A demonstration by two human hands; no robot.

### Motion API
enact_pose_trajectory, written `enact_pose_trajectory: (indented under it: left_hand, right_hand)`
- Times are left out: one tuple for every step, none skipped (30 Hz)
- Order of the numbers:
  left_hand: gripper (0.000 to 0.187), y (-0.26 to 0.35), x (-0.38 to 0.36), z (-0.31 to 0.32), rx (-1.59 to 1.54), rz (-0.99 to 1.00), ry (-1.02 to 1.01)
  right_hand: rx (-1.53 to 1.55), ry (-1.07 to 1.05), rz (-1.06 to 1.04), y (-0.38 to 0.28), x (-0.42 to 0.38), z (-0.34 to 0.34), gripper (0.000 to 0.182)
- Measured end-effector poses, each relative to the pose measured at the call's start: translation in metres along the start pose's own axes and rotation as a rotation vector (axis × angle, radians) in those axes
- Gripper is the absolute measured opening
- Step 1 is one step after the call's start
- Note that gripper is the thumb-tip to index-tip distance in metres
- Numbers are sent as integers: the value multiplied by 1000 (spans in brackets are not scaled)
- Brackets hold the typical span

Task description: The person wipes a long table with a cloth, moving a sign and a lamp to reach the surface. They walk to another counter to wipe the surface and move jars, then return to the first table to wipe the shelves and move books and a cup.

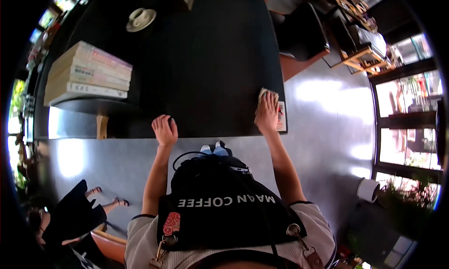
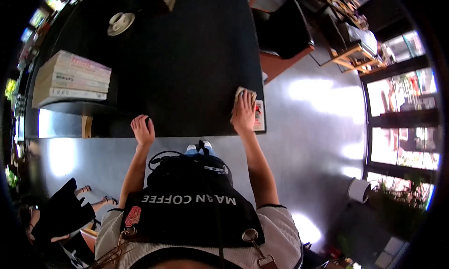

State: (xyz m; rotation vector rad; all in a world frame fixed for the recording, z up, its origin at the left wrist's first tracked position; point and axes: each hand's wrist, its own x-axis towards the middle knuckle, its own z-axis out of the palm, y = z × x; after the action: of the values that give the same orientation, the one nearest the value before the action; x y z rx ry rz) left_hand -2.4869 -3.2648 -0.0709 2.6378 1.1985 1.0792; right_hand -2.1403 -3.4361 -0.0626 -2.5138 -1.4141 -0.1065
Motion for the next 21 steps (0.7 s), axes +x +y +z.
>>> enact_pose_trajectory:
  left_hand:
    - [23,0,1,-2,37,8,-8]
    - [24,0,0,-3,32,-1,-15]
    - [24,-2,-1,-4,33,-10,-34]
    - [24,-1,0,-5,35,-21,-47]
    - [24,1,0,-6,29,-28,-34]
    - [25,1,1,-7,22,-28,-24]
    - [25,1,0,-7,23,-28,-17]
    - [25,1,1,-8,22,-28,-10]
    - [23,1,2,-8,-36,-43,5]
    - [21,2,2,-8,-98,-61,21]
    - [18,1,3,-8,-159,-91,30]
    - [15,0,4,-8,-203,-115,57]
    - [16,4,2,-14,-246,-207,101]
    - [17,6,1,-24,-288,-289,143]
    - [17,4,-4,-34,-286,-346,184]
    - [16,2,-9,-42,-288,-397,222]
    - [16,-1,-15,-50,-293,-448,258]
    - [12,-5,-21,-58,-293,-503,295]
    - [9,-12,-31,-60,-310,-597,354]
    - [8,-20,-40,-59,-328,-686,413]
    - [7,-24,-47,-61,-341,-738,436]
  right_hand:
    - [30,-39,-90,-17,-10,-5,49]
    - [64,-59,-199,-32,-22,-7,51]
    - [65,-107,-253,-36,-29,-7,52]
    - [64,-151,-314,-34,-26,-8,53]
    - [29,-184,-343,-27,-16,-13,53]
    - [-6,-215,-365,-22,-4,-18,54]
    - [0,-201,-332,-21,12,-22,57]
    - [0,-130,-289,-21,28,-12,58]
    - [14,-87,-253,-23,43,-4,58]
    - [25,-49,-216,-28,56,2,57]
    - [43,-33,-211,-31,69,15,56]
    - [62,-20,-203,-34,80,28,56]
    - [93,29,-275,-36,85,34,54]
    - [68,24,-409,-41,86,37,54]
    - [45,22,-535,-46,84,40,54]
    - [21,23,-653,-51,78,41,53]
    - [8,-41,-722,-75,61,24,54]
    - [26,-119,-784,-99,44,6,57]
    - [69,-203,-864,-122,31,-3,60]
    - [144,-284,-940,-145,22,-8,64]
    - [217,-351,-1005,-168,16,-7,67]
